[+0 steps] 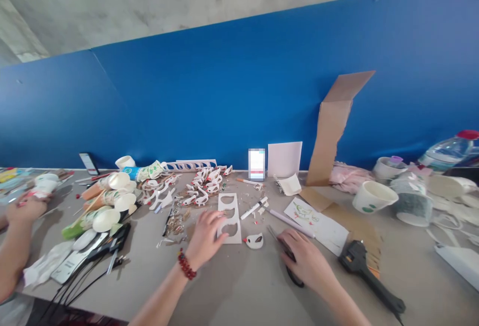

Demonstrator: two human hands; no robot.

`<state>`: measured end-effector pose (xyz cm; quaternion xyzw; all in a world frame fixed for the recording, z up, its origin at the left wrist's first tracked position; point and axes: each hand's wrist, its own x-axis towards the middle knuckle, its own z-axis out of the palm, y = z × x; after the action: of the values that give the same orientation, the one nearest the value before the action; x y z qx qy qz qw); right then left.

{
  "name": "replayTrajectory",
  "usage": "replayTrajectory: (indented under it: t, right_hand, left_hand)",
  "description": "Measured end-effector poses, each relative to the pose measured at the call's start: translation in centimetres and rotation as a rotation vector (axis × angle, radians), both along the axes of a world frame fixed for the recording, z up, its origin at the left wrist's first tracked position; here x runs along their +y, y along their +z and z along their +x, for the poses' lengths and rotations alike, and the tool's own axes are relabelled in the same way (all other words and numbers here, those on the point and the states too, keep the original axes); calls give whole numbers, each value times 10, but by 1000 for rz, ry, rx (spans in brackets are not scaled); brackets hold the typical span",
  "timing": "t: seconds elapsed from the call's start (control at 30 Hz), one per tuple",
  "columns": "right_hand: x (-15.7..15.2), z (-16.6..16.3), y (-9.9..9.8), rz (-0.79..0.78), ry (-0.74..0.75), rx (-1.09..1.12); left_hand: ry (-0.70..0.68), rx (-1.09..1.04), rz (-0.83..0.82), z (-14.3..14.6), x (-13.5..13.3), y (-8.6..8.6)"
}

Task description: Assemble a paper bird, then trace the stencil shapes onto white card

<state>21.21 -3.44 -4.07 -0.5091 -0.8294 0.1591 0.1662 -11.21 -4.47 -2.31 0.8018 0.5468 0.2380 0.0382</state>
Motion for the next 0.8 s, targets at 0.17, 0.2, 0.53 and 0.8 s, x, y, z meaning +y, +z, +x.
replayTrajectory:
  t: [0.17, 0.2, 0.53, 0.8]
  right_hand:
    - [4, -1, 2, -4, -17, 38]
    - [5, -1, 2, -12, -18, 41]
    - [8, 4, 1, -37, -7, 114]
    - [9, 5, -3, -35, -21, 144]
  left_hand:
    - [306, 218, 0, -66, -9, -17]
    - [304, 245, -13, -72, -11, -21]
    - [219, -157, -19, -48, -5, -6]
    - [105, -1563, -862, 5, -4, 9]
